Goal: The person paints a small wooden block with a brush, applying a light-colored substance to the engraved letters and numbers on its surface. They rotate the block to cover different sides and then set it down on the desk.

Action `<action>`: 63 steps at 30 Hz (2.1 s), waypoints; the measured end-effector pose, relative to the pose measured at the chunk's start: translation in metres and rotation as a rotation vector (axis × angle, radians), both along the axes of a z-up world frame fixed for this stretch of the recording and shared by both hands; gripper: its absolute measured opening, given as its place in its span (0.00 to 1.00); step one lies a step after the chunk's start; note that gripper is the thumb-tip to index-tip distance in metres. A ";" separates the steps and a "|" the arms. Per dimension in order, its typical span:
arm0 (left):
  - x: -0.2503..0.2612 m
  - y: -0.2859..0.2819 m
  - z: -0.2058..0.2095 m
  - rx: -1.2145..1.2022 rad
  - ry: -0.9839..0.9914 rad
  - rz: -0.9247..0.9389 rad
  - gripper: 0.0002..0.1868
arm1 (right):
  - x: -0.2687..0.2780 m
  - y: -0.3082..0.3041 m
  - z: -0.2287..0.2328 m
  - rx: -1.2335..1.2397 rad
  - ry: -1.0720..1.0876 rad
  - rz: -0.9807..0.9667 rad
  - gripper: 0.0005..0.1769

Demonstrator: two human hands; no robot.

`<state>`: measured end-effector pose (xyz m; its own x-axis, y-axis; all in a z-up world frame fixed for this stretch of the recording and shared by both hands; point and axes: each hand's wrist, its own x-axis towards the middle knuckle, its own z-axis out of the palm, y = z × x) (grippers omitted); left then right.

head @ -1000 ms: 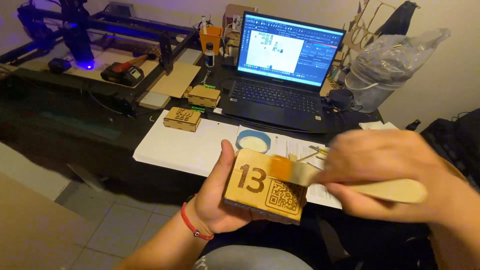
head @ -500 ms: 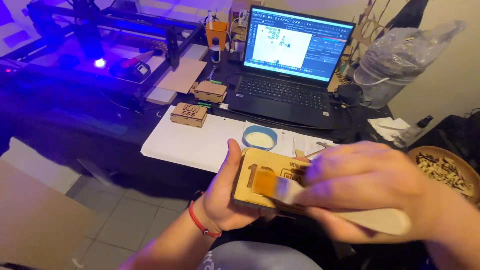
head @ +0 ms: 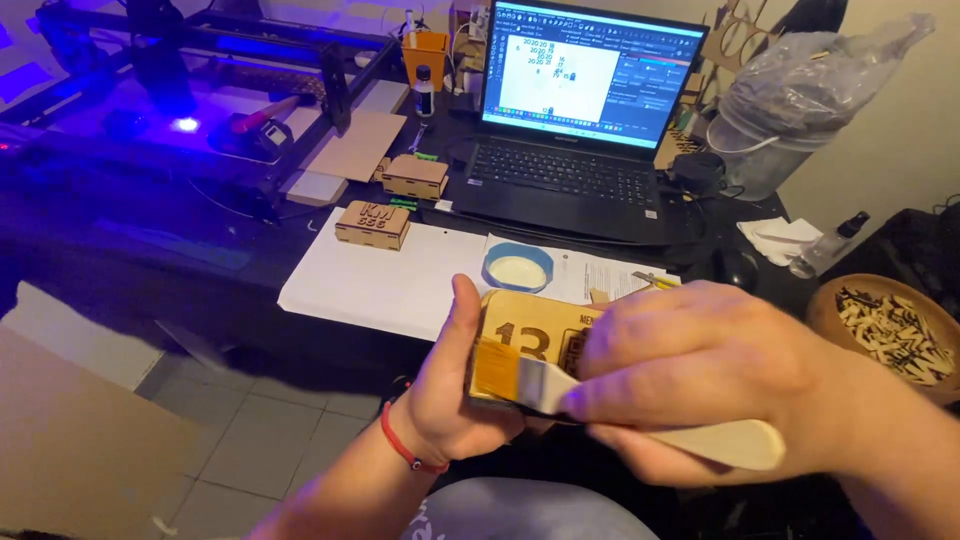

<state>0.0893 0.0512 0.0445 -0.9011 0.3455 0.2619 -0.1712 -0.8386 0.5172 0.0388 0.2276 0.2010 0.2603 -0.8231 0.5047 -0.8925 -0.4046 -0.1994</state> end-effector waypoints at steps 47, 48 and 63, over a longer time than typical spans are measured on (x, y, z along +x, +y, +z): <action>-0.060 -0.121 -0.072 -1.700 -0.112 0.935 0.58 | -0.014 0.139 -0.211 -0.425 -0.742 -0.937 0.11; -0.059 -0.127 -0.074 -1.705 -0.108 0.936 0.58 | -0.017 0.142 -0.219 -0.431 -0.744 -0.935 0.11; -0.049 -0.168 -0.084 -2.041 -0.047 1.036 0.19 | -0.017 0.147 -0.238 -0.445 -0.897 -0.872 0.11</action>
